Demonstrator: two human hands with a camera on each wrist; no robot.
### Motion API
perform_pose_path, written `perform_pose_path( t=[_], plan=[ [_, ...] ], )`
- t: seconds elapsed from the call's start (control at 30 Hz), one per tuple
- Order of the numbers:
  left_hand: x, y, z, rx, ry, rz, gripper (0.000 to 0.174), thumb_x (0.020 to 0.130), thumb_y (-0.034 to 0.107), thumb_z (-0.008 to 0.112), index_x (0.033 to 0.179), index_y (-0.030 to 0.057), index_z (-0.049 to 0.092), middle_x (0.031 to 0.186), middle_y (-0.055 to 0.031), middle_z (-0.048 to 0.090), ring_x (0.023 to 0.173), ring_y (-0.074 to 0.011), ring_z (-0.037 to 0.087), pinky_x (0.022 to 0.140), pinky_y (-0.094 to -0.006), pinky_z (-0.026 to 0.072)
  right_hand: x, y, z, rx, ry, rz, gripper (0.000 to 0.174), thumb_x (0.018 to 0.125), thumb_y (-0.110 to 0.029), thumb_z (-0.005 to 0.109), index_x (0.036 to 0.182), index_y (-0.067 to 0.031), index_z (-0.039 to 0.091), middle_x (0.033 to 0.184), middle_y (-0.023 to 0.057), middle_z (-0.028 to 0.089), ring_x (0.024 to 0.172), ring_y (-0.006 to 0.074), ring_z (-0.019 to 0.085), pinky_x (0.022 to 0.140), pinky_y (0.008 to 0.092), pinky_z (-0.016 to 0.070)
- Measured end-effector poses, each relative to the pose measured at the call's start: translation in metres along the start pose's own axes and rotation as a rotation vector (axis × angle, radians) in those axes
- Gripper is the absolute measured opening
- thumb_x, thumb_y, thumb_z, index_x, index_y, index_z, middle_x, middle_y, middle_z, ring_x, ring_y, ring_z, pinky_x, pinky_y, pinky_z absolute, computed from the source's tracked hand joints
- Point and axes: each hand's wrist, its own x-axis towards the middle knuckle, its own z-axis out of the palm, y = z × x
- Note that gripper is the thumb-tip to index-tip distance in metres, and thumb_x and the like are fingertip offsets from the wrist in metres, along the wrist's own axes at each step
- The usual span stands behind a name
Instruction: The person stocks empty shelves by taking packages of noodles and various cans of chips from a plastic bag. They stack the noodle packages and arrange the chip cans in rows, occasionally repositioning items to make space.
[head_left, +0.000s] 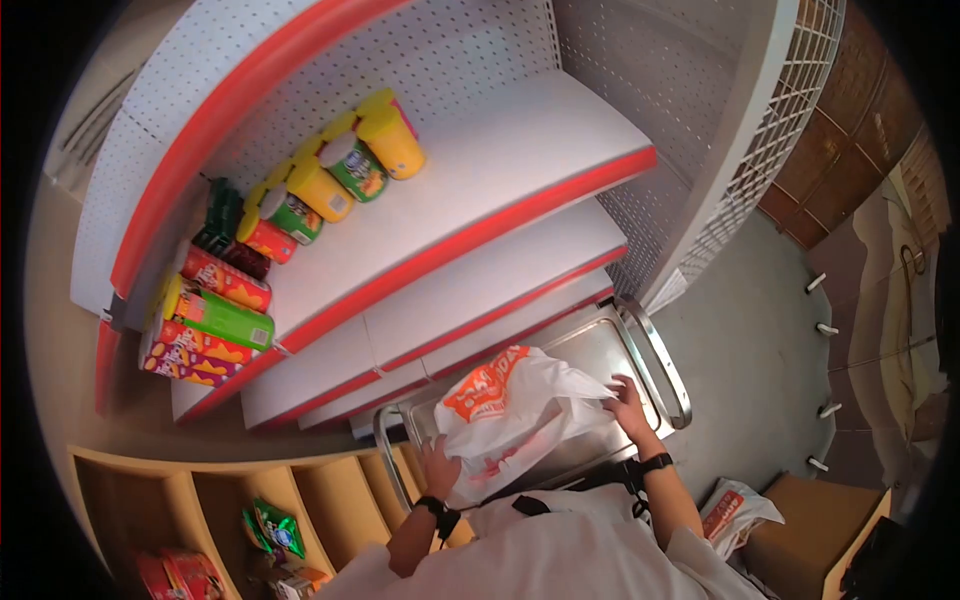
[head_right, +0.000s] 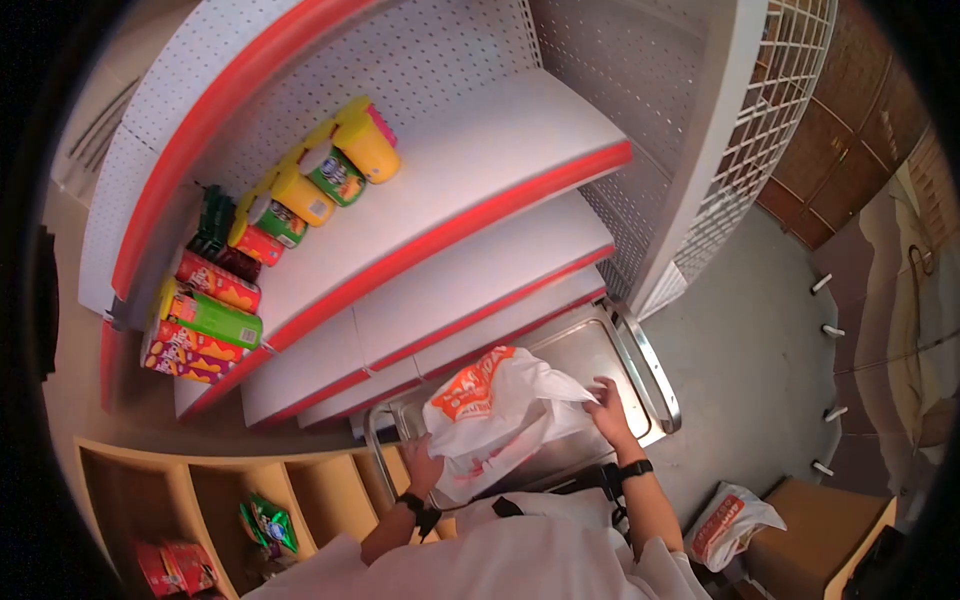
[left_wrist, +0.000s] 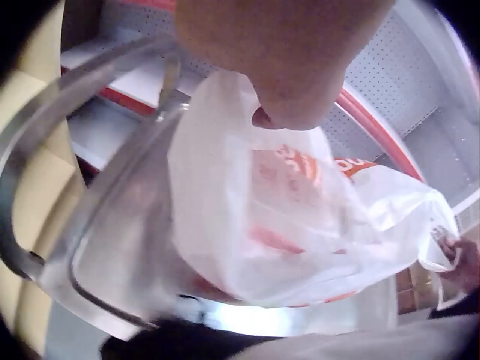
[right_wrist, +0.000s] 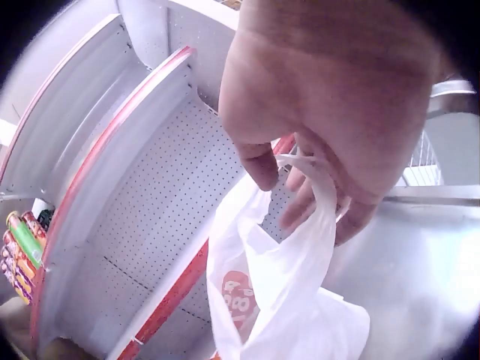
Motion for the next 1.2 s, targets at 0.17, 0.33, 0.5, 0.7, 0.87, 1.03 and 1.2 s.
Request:
perform_pose_path(
  t=[0.17, 0.33, 0.5, 0.7, 0.87, 1.03, 1.2],
  plan=[
    [-0.013, -0.021, 0.085, -0.247, 0.006, -0.333, 0.032, 0.070, 0.028, 0.067, 0.095, 0.0087, 0.070, 0.088, -0.0211, 0.064, 0.089, -0.0380, 0.061, 0.082, -0.0399, 0.0484, 0.011, -0.033, 0.006, -0.796, -0.133, -0.521, 0.111, 0.053, -0.024, 0.082, 0.141, -0.0030, 0.018, 0.138, 0.0274, 0.027, 0.127, 0.0438, 0.029, 0.104, 0.0488, 0.0309],
    [-0.071, 0.037, 0.035, -0.711, -0.007, -0.927, 0.048, 0.081, 0.038, 0.058, 0.109, -0.0013, 0.059, 0.094, -0.0234, 0.064, 0.091, -0.0363, 0.063, 0.079, -0.0402, 0.0485, 0.062, -0.005, 0.015, -1.097, -0.556, -0.316, 0.069, 0.069, -0.018, 0.068, 0.131, -0.0107, 0.040, 0.120, 0.0279, 0.048, 0.110, 0.0429, 0.048, 0.089, 0.0491, 0.0444],
    [-0.127, 0.067, -0.018, -0.797, -0.029, -0.663, 0.062, 0.087, 0.042, 0.053, 0.127, -0.0034, 0.041, 0.107, -0.0198, 0.061, 0.099, -0.0328, 0.061, 0.083, -0.0425, 0.0496, 0.073, -0.024, 0.026, -0.947, -0.506, -0.446, 0.025, 0.080, -0.013, 0.049, 0.096, -0.0021, 0.064, 0.082, 0.0249, 0.063, 0.083, 0.0421, 0.061, 0.077, 0.0460, 0.0498],
    [-0.186, 0.089, -0.003, -1.482, 0.438, -0.969, 0.069, 0.087, 0.047, 0.055, 0.126, -0.0072, 0.041, 0.115, -0.0195, 0.057, 0.100, -0.0299, 0.061, 0.086, -0.0416, 0.0493, 0.034, -0.083, 0.054, -0.929, -0.601, -0.372, 0.030, 0.083, -0.024, 0.047, 0.084, 0.0007, 0.063, 0.085, 0.0247, 0.062, 0.082, 0.0415, 0.059, 0.076, 0.0429, 0.0466],
    [-0.283, 0.136, 0.054, -1.286, 0.448, -1.167, 0.066, 0.087, 0.050, 0.053, 0.120, -0.0072, 0.048, 0.112, -0.0183, 0.059, 0.100, -0.0259, 0.060, 0.088, -0.0341, 0.0479, -0.003, -0.024, 0.059, -1.173, -1.105, -0.699, 0.031, 0.086, -0.025, 0.048, 0.089, -0.0002, 0.065, 0.101, 0.0187, 0.063, 0.099, 0.0336, 0.056, 0.085, 0.0370, 0.0444],
    [-0.383, 0.238, 0.064, -2.146, 0.568, -0.786, 0.057, 0.094, 0.046, 0.042, 0.129, 0.0006, 0.044, 0.118, -0.0126, 0.057, 0.108, -0.0240, 0.055, 0.095, -0.0357, 0.0431, -0.157, 0.001, 0.075, -0.923, -1.503, 0.352, 0.043, 0.090, -0.021, 0.050, 0.126, 0.0016, 0.047, 0.122, 0.0103, 0.053, 0.112, 0.0201, 0.050, 0.096, 0.0328, 0.0391],
    [-0.416, 0.288, 0.078, -2.075, 0.666, -0.936, 0.063, 0.090, 0.050, 0.048, 0.132, 0.0033, 0.040, 0.125, -0.0110, 0.051, 0.111, -0.0217, 0.052, 0.094, -0.0346, 0.0422, -0.264, 0.063, 0.059, -1.073, -2.128, 0.514, 0.059, 0.090, -0.022, 0.053, 0.140, -0.0022, 0.029, 0.135, 0.0098, 0.042, 0.126, 0.0215, 0.038, 0.105, 0.0310, 0.0295]
  ],
)
